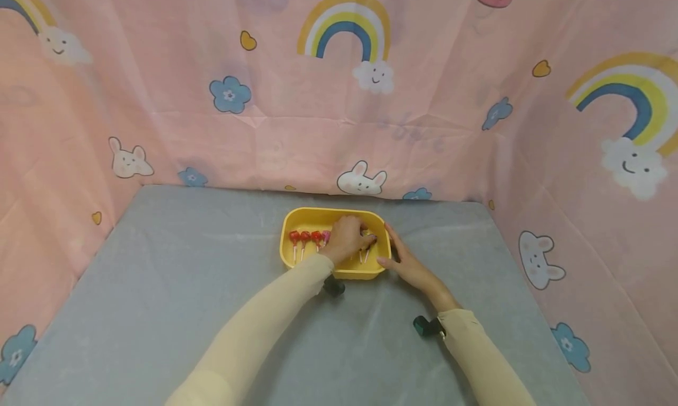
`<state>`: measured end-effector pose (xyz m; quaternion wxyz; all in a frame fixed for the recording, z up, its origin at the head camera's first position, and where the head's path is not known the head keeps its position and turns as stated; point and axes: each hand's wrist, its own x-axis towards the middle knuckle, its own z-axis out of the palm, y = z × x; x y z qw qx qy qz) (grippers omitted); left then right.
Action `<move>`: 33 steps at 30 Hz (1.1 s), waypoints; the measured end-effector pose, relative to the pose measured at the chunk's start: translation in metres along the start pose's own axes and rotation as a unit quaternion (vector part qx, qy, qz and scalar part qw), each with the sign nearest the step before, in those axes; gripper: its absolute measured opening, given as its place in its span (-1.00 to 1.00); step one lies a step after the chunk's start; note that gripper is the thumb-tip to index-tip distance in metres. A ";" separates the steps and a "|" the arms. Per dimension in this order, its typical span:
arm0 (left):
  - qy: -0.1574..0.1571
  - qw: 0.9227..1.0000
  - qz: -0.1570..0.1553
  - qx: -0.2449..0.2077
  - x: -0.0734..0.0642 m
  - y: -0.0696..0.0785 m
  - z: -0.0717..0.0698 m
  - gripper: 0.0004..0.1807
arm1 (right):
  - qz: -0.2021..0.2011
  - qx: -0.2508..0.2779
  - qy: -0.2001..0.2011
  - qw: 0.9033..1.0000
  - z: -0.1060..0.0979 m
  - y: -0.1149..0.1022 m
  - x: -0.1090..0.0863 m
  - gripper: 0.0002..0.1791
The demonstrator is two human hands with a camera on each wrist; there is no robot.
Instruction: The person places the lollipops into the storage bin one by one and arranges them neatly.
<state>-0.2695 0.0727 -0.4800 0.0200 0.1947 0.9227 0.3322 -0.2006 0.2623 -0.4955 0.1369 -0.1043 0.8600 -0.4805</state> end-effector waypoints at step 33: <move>0.047 0.995 0.016 -0.085 -0.095 -0.088 -0.161 -0.67 | 0.015 -0.109 0.047 0.993 -0.011 -0.025 -0.003 -0.30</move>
